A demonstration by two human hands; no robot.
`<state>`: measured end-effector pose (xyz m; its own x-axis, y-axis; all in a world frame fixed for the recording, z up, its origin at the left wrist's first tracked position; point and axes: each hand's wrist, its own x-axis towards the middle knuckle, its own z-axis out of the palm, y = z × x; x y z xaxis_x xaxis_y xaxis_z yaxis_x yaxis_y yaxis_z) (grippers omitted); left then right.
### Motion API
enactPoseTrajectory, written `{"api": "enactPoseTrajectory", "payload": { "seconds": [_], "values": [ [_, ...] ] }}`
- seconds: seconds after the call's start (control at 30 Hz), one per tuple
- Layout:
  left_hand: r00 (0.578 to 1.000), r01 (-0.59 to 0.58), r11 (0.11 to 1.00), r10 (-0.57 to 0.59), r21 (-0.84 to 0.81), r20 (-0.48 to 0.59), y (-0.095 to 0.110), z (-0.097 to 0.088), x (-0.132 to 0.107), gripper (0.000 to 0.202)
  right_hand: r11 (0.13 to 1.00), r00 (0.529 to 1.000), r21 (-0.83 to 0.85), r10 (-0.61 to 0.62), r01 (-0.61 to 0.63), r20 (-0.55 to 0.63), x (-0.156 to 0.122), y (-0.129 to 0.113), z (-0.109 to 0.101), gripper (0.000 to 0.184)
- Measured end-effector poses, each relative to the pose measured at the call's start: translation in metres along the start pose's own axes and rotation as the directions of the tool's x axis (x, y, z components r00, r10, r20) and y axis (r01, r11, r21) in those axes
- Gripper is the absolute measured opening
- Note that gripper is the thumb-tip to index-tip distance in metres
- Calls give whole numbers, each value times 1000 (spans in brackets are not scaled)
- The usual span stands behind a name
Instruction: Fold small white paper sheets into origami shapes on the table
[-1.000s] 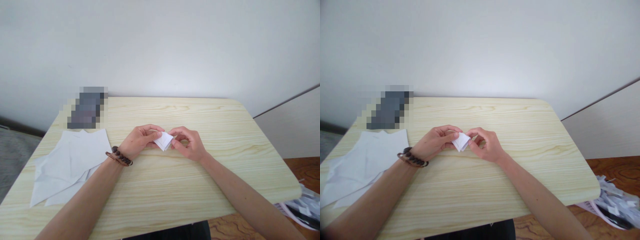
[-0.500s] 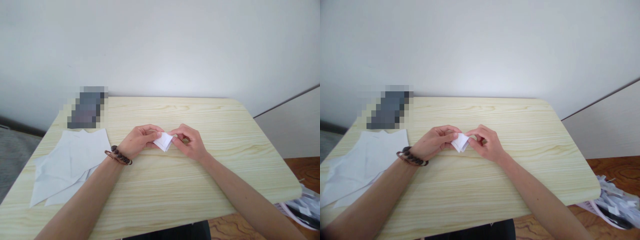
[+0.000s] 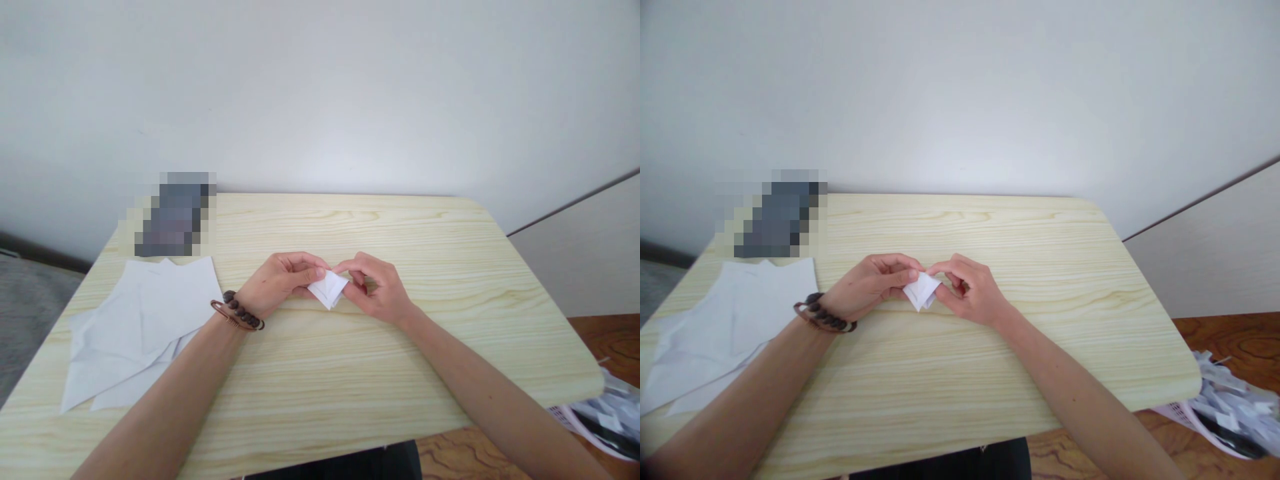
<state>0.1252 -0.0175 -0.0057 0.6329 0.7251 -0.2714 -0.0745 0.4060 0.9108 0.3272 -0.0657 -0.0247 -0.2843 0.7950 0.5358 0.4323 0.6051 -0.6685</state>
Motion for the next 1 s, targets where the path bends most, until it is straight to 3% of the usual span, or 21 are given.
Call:
{"api": "enactPoseTrajectory", "payload": {
  "seconds": [0.6,0.83,1.0],
  "values": [
    [1000,3,1000,-3,-7,6,0,-1,0,16,998,993,-31,-63,60,-98,0,0,1,16],
    [999,2,1000,-2,3,-50,0,1,0,22,996,998,72,50,-47,-41,-3,-1,1,18],
    [997,-42,999,44,34,-64,-4,1,1,24,982,999,182,43,-45,18,-2,-2,-1,19]
  ]
}}
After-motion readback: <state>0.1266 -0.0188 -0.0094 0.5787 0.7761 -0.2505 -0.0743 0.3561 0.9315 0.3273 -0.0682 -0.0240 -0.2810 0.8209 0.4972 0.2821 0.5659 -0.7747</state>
